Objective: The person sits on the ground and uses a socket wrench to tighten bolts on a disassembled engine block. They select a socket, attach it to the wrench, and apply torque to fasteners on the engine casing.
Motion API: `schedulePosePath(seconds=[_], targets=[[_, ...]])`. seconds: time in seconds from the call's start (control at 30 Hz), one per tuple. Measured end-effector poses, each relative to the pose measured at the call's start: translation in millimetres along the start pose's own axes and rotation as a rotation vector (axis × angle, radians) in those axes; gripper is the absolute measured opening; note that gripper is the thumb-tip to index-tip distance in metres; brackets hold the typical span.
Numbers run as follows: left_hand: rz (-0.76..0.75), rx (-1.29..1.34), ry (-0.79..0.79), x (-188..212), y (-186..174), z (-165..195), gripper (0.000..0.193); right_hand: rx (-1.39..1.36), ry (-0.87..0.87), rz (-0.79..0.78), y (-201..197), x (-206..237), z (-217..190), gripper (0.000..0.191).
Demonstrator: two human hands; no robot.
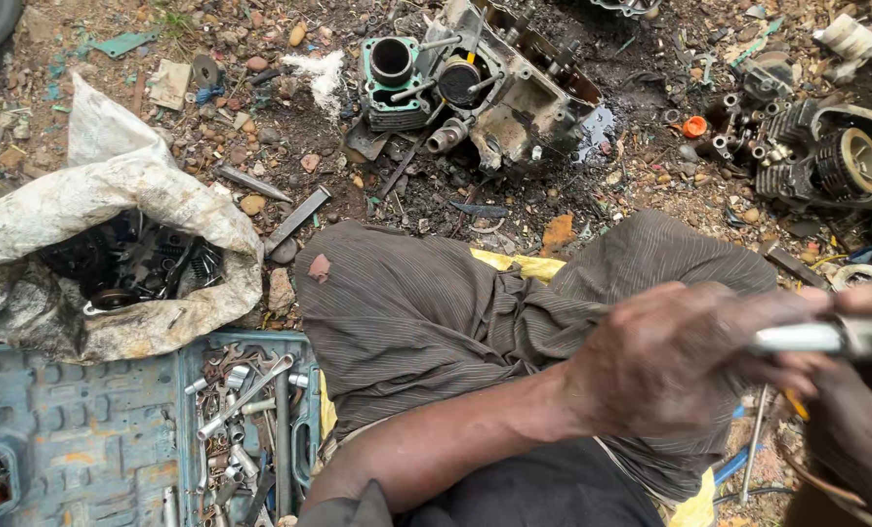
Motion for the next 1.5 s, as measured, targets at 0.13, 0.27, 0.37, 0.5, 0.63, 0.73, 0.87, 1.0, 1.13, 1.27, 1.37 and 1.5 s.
schedulePosePath(seconds=[0.13, 0.27, 0.37, 0.5, 0.63, 0.73, 0.87, 1.0, 1.13, 1.27, 1.37, 1.5], targets=[[0.402, 0.415, -0.399, 36, -76, -72, 0.038, 0.084, 0.628, -0.130, 69, 25, 121, 0.051], [0.801, 0.438, -0.483, 65, -136, -136, 0.029, -0.353, 1.085, -0.420, 139, 142, 194, 0.047], [0.843, 0.404, -0.557, 82, -161, -167, 0.027, -0.285, 1.210, -0.334, 156, 194, 211, 0.045], [0.727, 0.149, -0.659, 76, -180, -197, 0.027, -0.288, 1.298, -0.267, 171, 194, 217, 0.044], [0.663, 0.014, -0.732, 61, -184, -212, 0.025, -0.355, 1.401, -0.209, 177, 172, 219, 0.045], [0.668, -0.058, -0.767, 55, -183, -216, 0.025, -0.347, 1.446, -0.193, 176, 163, 218, 0.046], [0.654, -0.102, -0.775, 51, -180, -219, 0.025, -0.423, 1.538, -0.148, 177, 162, 214, 0.047], [0.628, -0.157, -0.770, 46, -181, -225, 0.026, -0.477, 1.570, -0.134, 181, 157, 207, 0.045], [0.514, -0.292, -0.800, 42, -185, -227, 0.028, -0.329, 1.446, -0.271, 175, 139, 195, 0.034], [0.374, -0.438, -0.821, 39, -190, -226, 0.032, -0.133, 1.296, -0.380, 157, 117, 188, 0.039], [0.288, -0.564, -0.802, 34, -193, -225, 0.033, -0.049, 1.185, -0.413, 154, 114, 187, 0.041], [0.105, -0.669, -0.763, 24, -197, -230, 0.026, -0.096, 1.340, -0.236, 175, 154, 197, 0.044]])
Point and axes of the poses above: each hand's wrist, its own x-axis away from the middle knuckle, its own y-axis out of the palm, z = x × y, the point moved 5 cm from there along -x, towards the middle knuckle, and after that the axes turned 11 degrees about -x, right-handed, at the moved point
